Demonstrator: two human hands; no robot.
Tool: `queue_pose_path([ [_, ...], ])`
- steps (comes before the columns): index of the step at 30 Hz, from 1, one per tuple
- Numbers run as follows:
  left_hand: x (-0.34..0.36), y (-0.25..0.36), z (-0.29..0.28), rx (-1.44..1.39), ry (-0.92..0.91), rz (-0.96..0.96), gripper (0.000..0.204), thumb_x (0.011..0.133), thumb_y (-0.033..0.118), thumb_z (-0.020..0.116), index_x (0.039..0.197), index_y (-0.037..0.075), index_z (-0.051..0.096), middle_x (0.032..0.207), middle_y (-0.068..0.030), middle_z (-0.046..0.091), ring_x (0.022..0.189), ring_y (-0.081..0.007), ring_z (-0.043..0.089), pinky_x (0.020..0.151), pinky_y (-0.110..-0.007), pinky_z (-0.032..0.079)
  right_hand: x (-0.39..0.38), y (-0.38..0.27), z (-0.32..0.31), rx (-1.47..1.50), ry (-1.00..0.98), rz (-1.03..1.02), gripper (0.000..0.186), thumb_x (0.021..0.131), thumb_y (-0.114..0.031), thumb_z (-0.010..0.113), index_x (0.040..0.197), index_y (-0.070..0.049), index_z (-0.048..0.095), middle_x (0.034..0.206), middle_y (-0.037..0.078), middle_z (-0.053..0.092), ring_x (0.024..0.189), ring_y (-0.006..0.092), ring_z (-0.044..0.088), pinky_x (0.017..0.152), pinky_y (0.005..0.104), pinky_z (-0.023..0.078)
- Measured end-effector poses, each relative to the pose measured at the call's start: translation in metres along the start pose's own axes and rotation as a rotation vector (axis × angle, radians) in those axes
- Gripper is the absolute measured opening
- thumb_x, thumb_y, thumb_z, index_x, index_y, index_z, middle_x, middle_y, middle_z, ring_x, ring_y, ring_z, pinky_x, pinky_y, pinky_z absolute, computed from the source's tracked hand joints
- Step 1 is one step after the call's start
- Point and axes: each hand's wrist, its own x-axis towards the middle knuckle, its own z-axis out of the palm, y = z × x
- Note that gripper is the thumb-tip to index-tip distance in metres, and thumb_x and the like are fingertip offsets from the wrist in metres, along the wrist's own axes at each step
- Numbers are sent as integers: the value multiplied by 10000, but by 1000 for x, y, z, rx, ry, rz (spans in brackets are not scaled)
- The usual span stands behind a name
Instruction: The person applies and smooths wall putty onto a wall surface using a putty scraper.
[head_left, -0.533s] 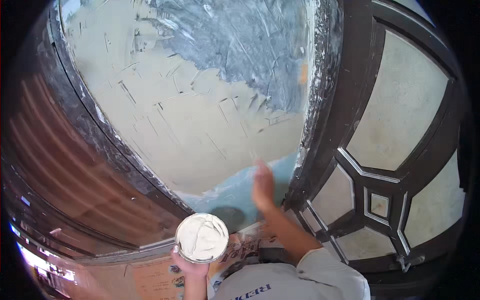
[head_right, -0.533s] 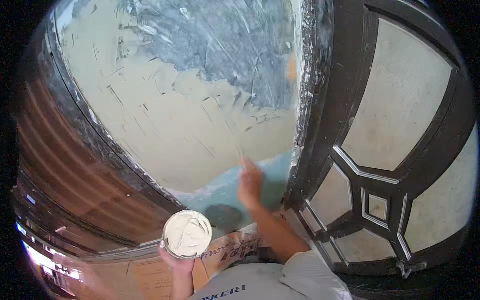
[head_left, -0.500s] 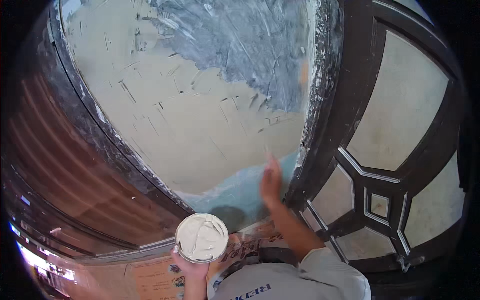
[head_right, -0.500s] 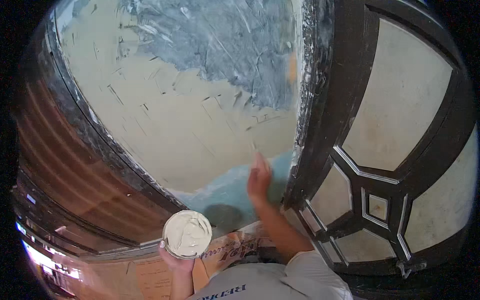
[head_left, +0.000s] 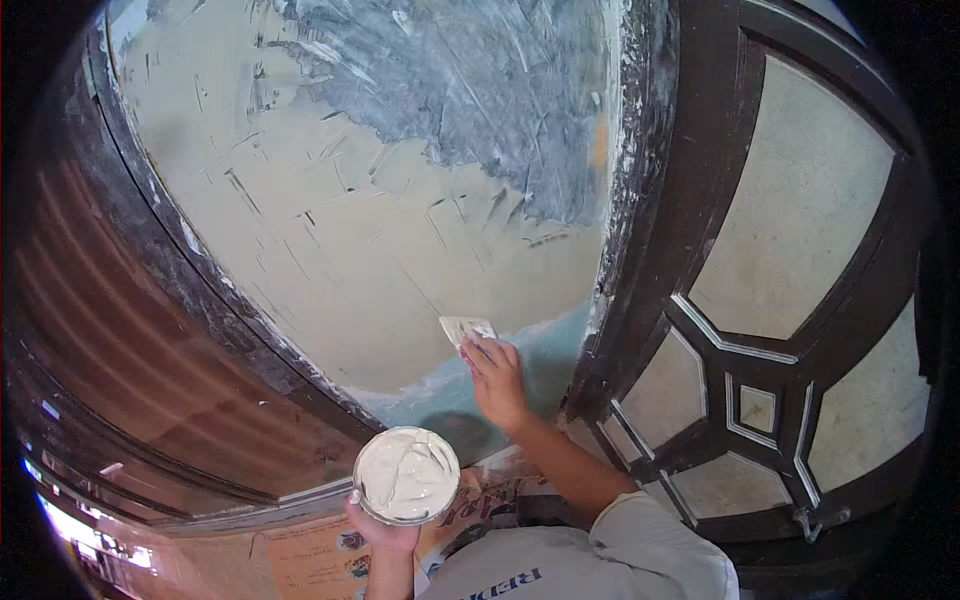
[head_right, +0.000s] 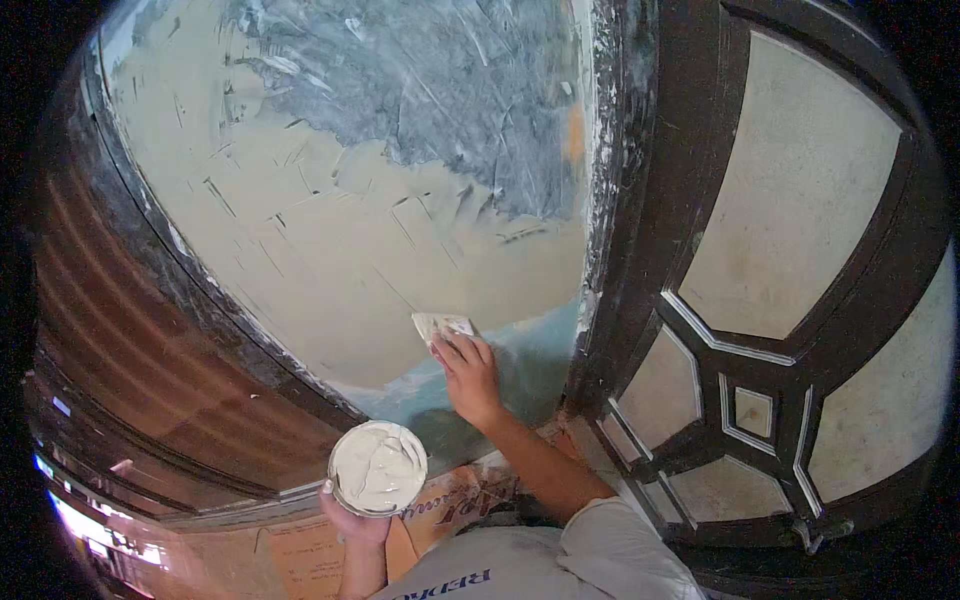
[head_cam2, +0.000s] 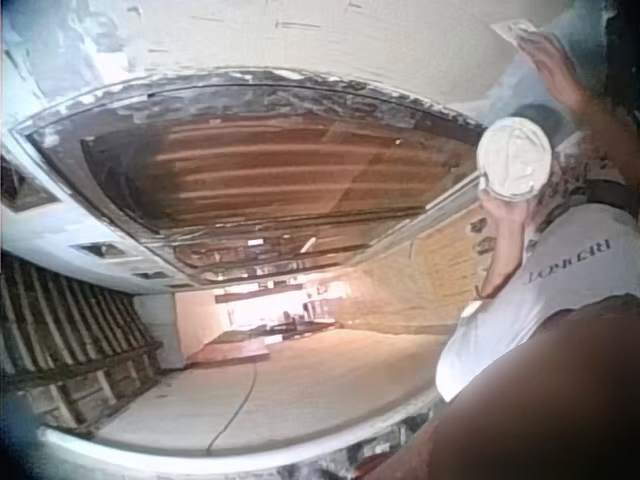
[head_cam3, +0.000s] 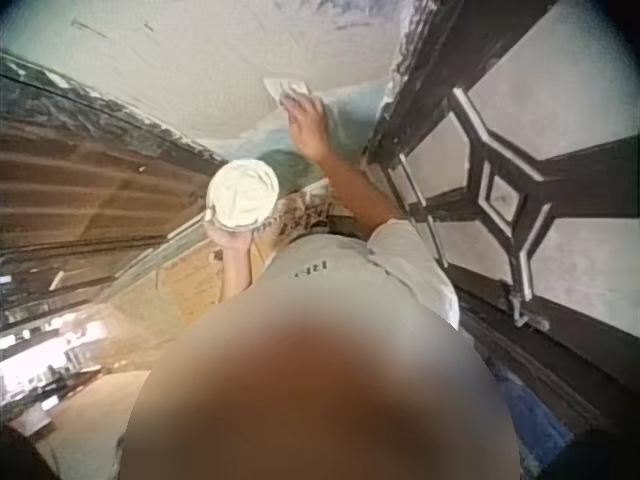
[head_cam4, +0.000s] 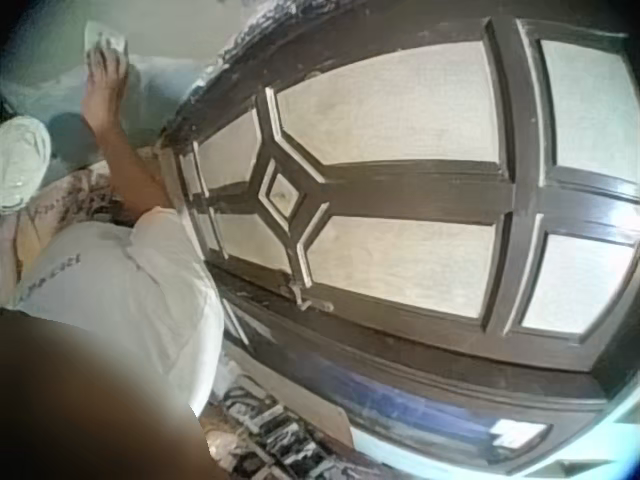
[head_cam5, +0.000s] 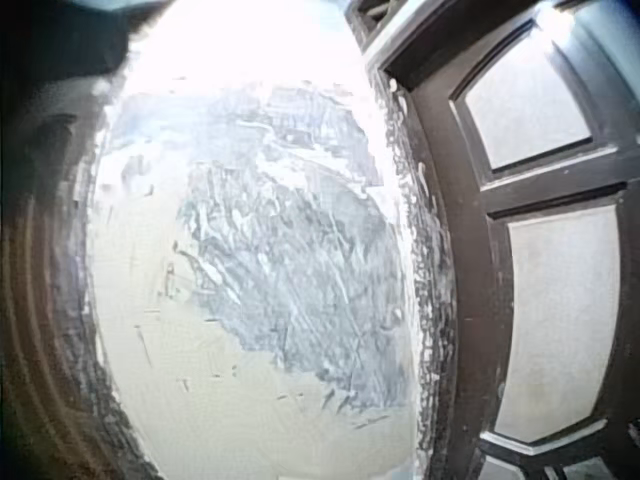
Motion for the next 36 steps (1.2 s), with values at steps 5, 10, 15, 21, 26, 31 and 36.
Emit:
queue_pose_path([
  [5, 4, -3, 1, -32, 12, -20, 773, 821, 483, 475, 1427, 13, 380, 1460, -185, 408, 1325, -371, 411, 1111, -506, 331, 29, 59, -30, -332, 114, -71, 391, 831, -129, 639, 1210, -227, 639, 1230, 54, 584, 1136, 308, 527, 938, 472, 404],
  [10, 2, -5, 3, 16, 41, -19, 760, 833, 488, 461, 1423, 14, 386, 1458, -181, 412, 1323, -369, 413, 1116, -507, 324, 73, 66, -52, -456, 102, -165, 351, 852, -151, 621, 1186, -256, 647, 1274, 74, 564, 1234, 318, 483, 990, 510, 376],
  [15, -1, -11, 2, 29, 17, -7, 742, 847, 487, 440, 1419, 17, 392, 1456, -183, 412, 1321, -370, 414, 1114, -508, 326, -51, 147, -7, -358, -214, -48, 360, 858, -139, 597, 1186, -273, 657, 1317, 57, 561, 1260, 336, 466, 1042, 550, 335],
  [21, -1, -17, 4, 43, 76, 36, 751, 842, 488, 415, 1421, 10, 388, 1455, -186, 412, 1321, -374, 415, 1110, -505, 333, -70, 126, -27, -405, -122, -50, 327, 831, -154, 629, 1147, -218, 683, 1288, 76, 576, 1164, 329, 501, 962, 507, 403],
  [26, 5, -27, 7, 5, 38, 25, 761, 830, 482, 461, 1423, 13, 386, 1457, -184, 411, 1320, -373, 416, 1111, -510, 330, 76, 59, -59, -319, 176, -248, 361, 816, -183, 662, 1166, -271, 668, 1289, 41, 569, 1230, 301, 475, 1011, 509, 368],
  [31, 6, -40, 19, 31, 18, 13, 759, 849, 508, 418, 1423, 13, 386, 1450, -189, 415, 1318, -370, 418, 1107, -503, 336, 66, 80, -32, -425, 69, -281, 383, 825, -162, 617, 1185, -288, 653, 1333, 23, 545, 1261, 309, 456, 1037, 564, 339],
  [36, -2, -44, 14, 57, 74, 61, 756, 851, 507, 429, 1416, 8, 390, 1449, -190, 414, 1316, -373, 416, 1097, -505, 349, -90, 152, -12, -367, -280, -139, 337, 841, -149, 589, 1150, -251, 678, 1315, 58, 559, 1215, 326, 495, 1043, 514, 365],
])
